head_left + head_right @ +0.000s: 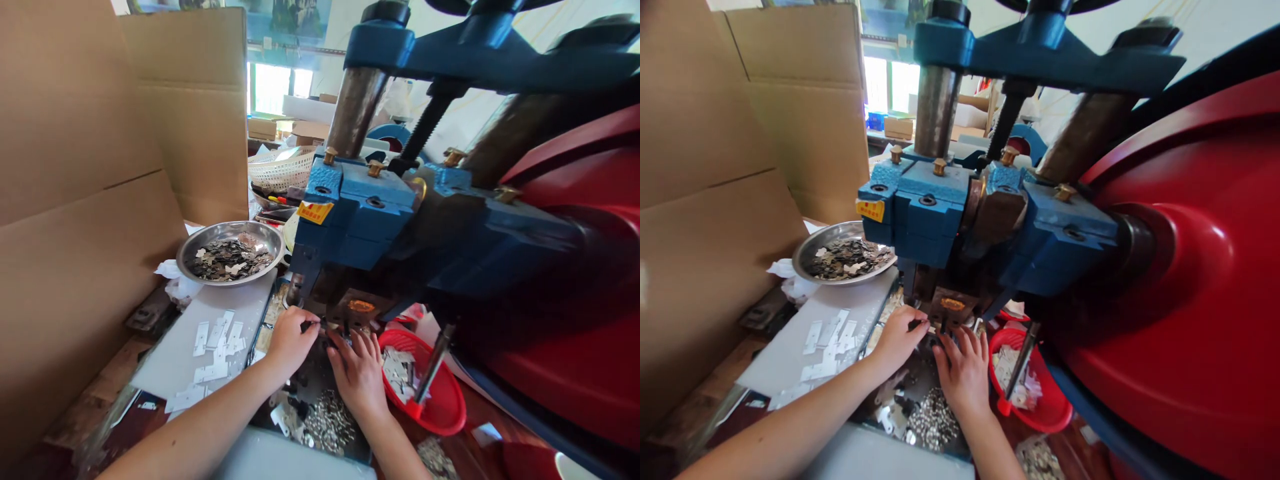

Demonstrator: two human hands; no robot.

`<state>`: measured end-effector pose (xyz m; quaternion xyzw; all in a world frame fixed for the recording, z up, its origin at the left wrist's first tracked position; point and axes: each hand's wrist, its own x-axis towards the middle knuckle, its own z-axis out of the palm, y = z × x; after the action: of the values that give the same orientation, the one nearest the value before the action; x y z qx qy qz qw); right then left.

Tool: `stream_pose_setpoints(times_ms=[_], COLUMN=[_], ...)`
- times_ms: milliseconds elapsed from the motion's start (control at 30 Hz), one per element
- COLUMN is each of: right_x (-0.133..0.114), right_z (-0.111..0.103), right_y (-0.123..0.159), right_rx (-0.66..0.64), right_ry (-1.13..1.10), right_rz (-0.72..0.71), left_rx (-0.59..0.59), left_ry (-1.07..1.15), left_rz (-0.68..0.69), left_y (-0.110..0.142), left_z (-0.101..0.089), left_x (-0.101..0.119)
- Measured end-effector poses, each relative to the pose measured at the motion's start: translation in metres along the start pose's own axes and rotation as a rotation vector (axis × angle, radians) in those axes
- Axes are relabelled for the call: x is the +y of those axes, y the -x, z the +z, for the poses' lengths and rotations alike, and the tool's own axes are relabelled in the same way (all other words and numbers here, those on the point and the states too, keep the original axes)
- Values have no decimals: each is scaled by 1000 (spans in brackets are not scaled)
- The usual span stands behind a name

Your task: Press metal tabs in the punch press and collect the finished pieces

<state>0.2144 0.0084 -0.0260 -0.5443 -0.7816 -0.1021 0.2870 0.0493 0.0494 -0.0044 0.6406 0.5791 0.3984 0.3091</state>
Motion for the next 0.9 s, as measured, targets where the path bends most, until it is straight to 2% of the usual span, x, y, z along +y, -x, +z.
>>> stream_pose_setpoints(times_ms=[433,700,800,900], right_x=[0,-6,-7,-1], right_z=[-4,-12,-15,-14], right_y=[-3,-11,-18,-14], right_rx=[-14,-72,-91,-71], right_ry=[49,104,44,-155], right_rz=[-24,-40,-7,85], left_rx=[10,-95,-125,-106], left_ry=[12,9,8,11], left_rz=[-1,19,25,27], left_y=[-1,-6,-8,-8], left_z=[4,5,5,-1], left_x=[-2,-4,-2,0])
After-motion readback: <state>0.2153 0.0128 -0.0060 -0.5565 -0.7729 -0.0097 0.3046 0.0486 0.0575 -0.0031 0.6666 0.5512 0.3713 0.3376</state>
